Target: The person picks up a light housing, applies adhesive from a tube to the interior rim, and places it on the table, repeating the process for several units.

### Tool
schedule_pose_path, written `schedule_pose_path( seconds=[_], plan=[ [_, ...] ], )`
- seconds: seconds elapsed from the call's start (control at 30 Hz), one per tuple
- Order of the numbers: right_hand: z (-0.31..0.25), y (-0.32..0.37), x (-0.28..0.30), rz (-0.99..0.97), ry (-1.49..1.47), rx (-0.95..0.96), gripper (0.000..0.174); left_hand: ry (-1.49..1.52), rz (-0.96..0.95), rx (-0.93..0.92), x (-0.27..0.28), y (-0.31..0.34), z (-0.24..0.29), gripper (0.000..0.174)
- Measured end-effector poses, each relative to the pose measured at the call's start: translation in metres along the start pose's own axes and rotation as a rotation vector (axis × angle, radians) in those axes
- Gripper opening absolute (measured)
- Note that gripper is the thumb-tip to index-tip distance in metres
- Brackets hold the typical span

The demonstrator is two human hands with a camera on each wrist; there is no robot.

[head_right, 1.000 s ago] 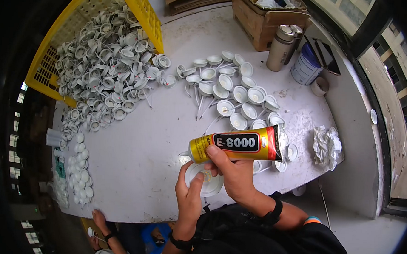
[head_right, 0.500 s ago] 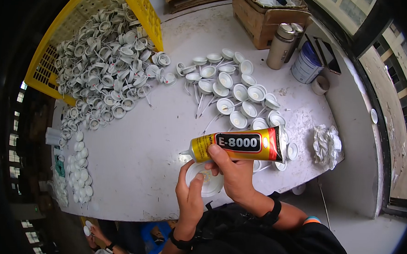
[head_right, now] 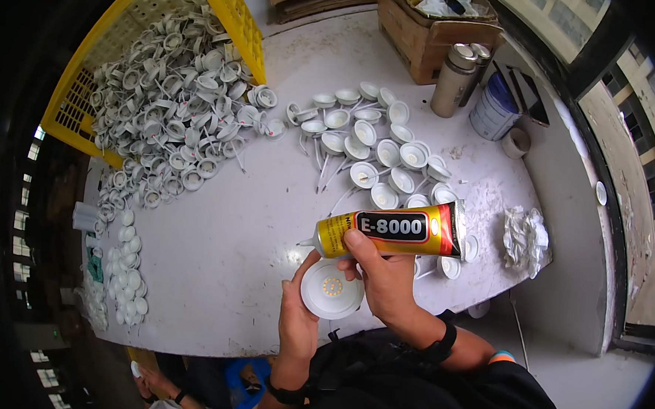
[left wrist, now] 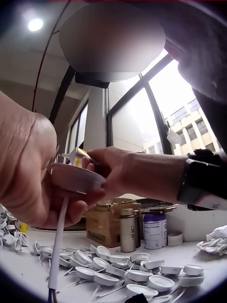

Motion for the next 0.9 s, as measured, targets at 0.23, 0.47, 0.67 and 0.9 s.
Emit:
schedule_pose_path(
  seconds=[0.23,0.47,0.67,0.9],
  plan=[
    [-0.005,-0.002,-0.005,-0.024,-0.040,0.007,0.021,0.241,-0.126,0.223,-0.002,-0.001,-0.002,0.056],
    [-0.035,0.004,-0.002,-0.115,0.211,0.117,0.028,0.613,-0.188,0.235,0.004,0.002,0.001,0.054],
    [-0.056,0.018,-0.014,-0.292,0.396,0.182,0.022,0.589,-0.065,0.262,0.005,0.009,0.007,0.050],
    [-0.052,0.020,-0.021,-0.317,0.602,0.266,0.016,0.637,-0.201,0.185,0.008,0.014,0.011,0.047]
  ],
)
Point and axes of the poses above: each hand's wrist, its own y-axis away from the middle knuckle, its own x-axis out of the back of the hand, z = x × y, the point moved 3 cm from there along -y, towards the middle knuckle, and after that the axes turned 1 degree about z, right-handed, at the moved point
